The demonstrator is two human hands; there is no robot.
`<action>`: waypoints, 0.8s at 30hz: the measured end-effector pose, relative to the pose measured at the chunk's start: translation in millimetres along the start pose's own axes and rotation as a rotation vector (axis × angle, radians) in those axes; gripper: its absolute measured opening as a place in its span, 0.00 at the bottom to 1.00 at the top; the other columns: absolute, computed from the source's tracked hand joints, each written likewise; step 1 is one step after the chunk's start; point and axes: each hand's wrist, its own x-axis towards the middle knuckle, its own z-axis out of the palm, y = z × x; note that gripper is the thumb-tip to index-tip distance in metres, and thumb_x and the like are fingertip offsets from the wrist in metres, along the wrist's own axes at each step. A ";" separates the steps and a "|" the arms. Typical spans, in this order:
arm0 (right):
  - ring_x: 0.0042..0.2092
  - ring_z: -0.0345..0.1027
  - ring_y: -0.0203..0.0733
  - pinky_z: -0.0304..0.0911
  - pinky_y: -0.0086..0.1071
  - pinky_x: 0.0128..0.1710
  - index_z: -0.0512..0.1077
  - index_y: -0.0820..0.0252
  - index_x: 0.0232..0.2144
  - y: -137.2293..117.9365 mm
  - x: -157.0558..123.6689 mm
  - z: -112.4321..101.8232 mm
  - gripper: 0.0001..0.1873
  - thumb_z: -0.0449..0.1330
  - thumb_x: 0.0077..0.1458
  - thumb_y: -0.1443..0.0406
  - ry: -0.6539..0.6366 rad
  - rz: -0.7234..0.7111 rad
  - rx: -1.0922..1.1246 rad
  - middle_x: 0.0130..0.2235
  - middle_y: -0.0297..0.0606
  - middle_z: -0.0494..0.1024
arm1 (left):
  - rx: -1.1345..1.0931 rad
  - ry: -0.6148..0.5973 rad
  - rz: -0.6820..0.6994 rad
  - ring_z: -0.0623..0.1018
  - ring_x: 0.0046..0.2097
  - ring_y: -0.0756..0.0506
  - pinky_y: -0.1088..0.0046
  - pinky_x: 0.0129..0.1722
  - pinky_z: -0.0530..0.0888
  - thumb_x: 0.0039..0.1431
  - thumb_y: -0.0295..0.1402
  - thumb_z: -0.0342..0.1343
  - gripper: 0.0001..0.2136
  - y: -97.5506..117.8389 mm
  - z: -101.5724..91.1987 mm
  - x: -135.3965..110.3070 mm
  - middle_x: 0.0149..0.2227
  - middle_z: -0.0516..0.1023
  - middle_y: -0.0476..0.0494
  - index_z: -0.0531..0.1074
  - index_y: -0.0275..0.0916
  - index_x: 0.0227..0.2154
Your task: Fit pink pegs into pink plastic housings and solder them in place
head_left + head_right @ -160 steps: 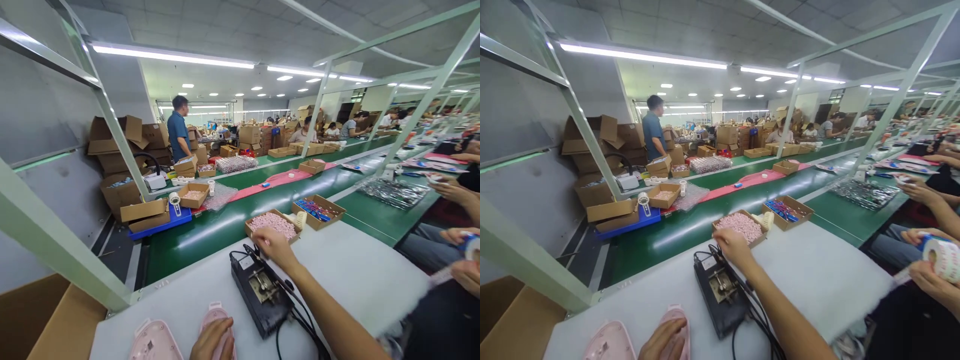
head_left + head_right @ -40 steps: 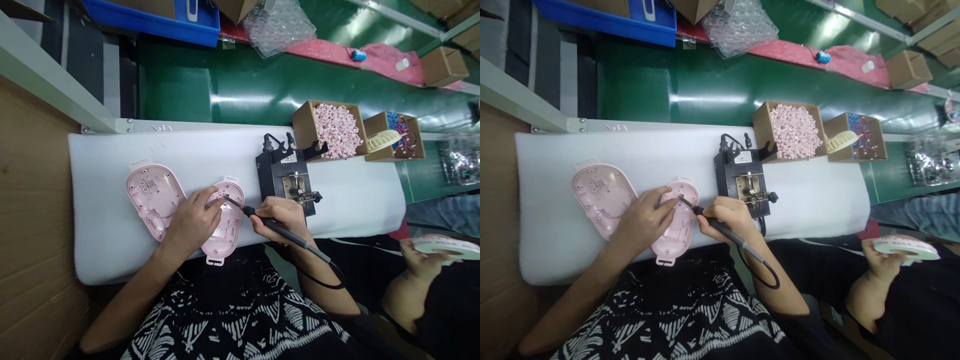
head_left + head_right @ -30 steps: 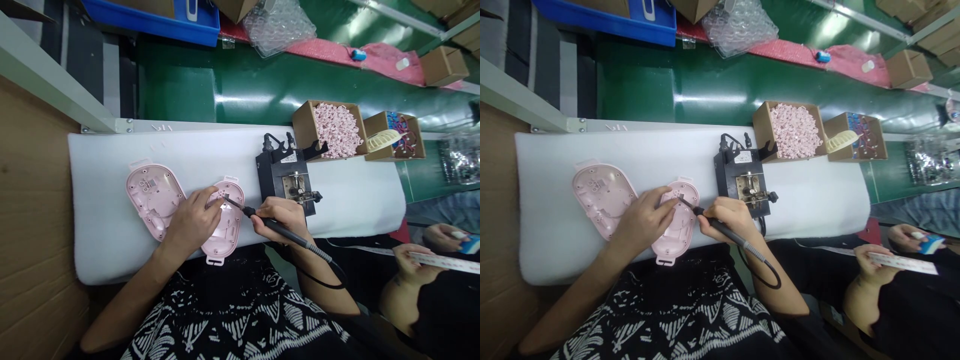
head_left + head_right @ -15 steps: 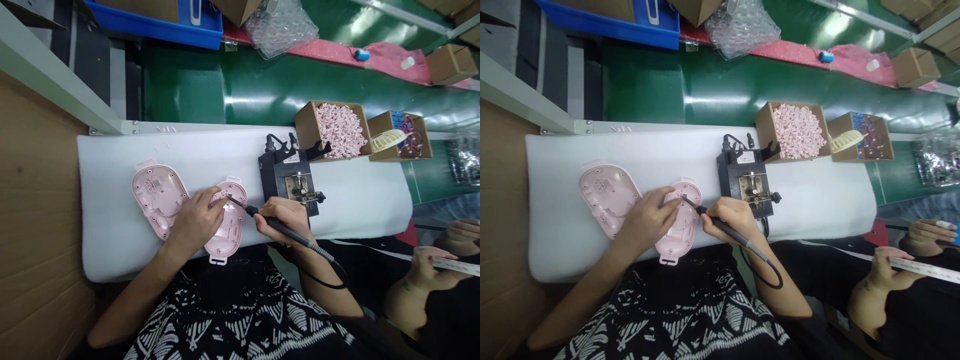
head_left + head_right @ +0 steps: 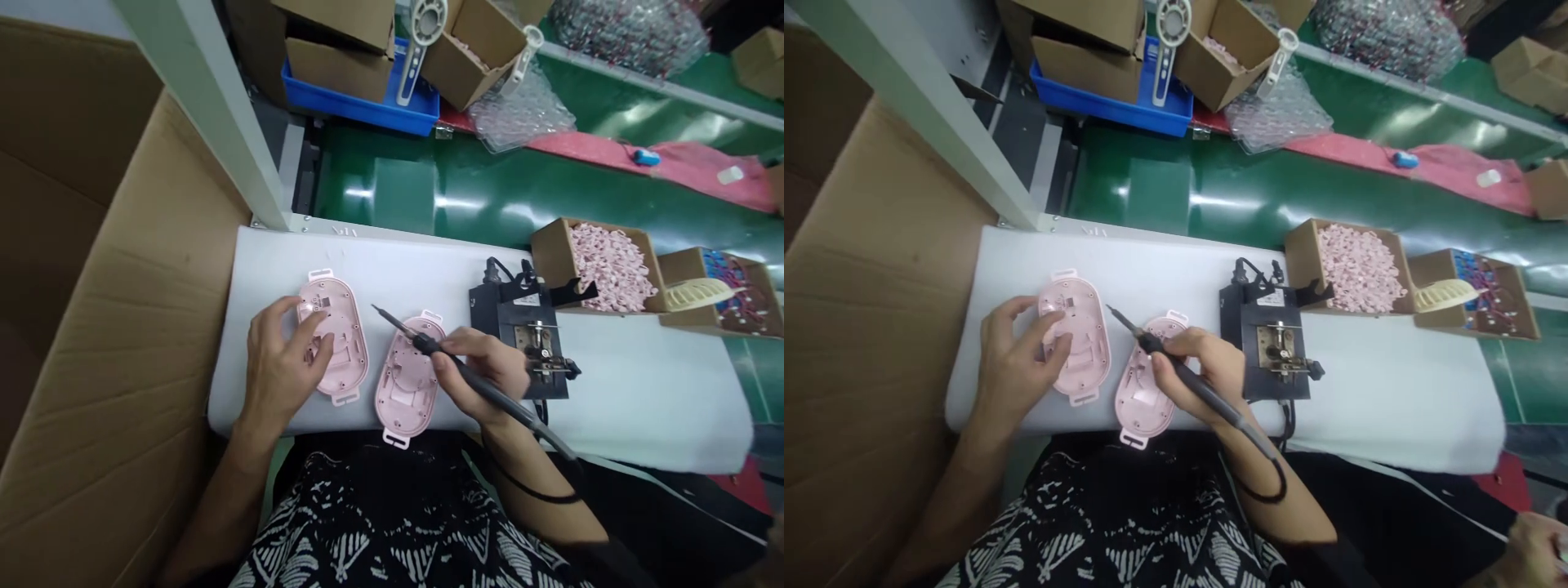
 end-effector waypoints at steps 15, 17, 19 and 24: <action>0.25 0.68 0.32 0.62 0.29 0.24 0.66 0.57 0.28 -12.5 52.5 61.1 0.10 0.63 0.58 0.70 -0.241 -0.102 -0.202 0.24 0.30 0.74 | 0.030 -0.250 -0.051 0.70 0.51 0.36 0.55 0.48 0.71 0.64 0.38 0.56 0.18 -22.5 4.2 -8.5 0.51 0.71 0.39 0.73 0.48 0.56; 0.25 0.68 0.32 0.62 0.29 0.24 0.66 0.56 0.28 -14.0 52.7 60.1 0.10 0.63 0.58 0.70 -0.260 -0.102 -0.207 0.24 0.30 0.74 | 0.026 -0.252 -0.055 0.70 0.51 0.36 0.55 0.48 0.71 0.64 0.38 0.56 0.18 -23.2 4.7 -8.6 0.51 0.71 0.40 0.74 0.49 0.56; 0.25 0.68 0.32 0.63 0.29 0.24 0.67 0.56 0.29 -14.6 52.2 60.1 0.09 0.63 0.58 0.70 -0.283 -0.097 -0.209 0.25 0.31 0.75 | 0.023 -0.251 -0.060 0.70 0.52 0.36 0.55 0.49 0.71 0.64 0.38 0.56 0.18 -23.6 5.4 -8.4 0.51 0.71 0.40 0.73 0.49 0.56; 0.25 0.69 0.33 0.64 0.29 0.23 0.67 0.56 0.29 -13.0 51.3 61.7 0.09 0.63 0.58 0.70 -0.280 -0.102 -0.221 0.25 0.31 0.75 | 0.025 -0.260 -0.069 0.70 0.52 0.35 0.54 0.49 0.70 0.64 0.38 0.56 0.18 -22.8 6.1 -7.9 0.51 0.72 0.40 0.73 0.49 0.56</action>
